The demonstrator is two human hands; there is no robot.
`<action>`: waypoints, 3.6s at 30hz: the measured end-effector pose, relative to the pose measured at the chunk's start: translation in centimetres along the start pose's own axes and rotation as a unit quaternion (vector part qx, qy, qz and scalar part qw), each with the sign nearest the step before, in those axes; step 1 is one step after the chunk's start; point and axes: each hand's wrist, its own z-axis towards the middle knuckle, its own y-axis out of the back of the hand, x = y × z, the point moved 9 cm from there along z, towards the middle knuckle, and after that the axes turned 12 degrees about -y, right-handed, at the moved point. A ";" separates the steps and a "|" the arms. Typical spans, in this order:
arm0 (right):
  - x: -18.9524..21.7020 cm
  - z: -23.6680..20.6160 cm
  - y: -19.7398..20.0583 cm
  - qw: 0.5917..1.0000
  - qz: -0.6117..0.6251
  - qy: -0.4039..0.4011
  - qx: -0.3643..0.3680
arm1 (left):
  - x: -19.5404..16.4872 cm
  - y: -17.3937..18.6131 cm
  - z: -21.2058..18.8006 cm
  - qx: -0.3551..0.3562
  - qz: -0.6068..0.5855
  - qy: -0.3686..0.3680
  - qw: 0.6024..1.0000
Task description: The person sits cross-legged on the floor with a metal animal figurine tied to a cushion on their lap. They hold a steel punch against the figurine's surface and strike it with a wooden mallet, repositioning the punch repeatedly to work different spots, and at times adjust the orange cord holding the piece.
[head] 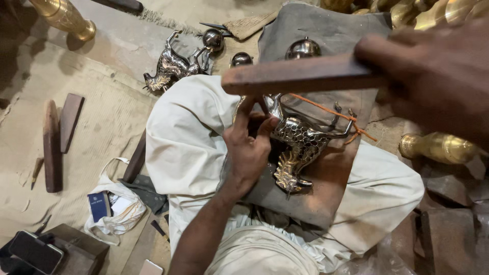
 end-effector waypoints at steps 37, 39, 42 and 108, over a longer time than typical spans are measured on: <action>-2.6 -16.4 -19.1 0.895 0.375 -0.242 -0.019 | -1.4 -7.9 5.2 0.519 0.106 -0.118 0.840; -1.9 -17.6 -18.8 0.874 0.410 -0.252 -0.071 | -2.5 -8.2 6.0 0.523 0.049 -0.153 0.837; -1.3 -19.1 -20.5 0.820 0.478 -0.310 -0.059 | -2.3 -9.2 6.0 0.578 0.019 -0.124 0.806; 1.3 -21.9 -27.5 0.701 0.600 -0.385 -0.029 | -1.2 -13.2 6.1 0.685 0.011 -0.147 0.713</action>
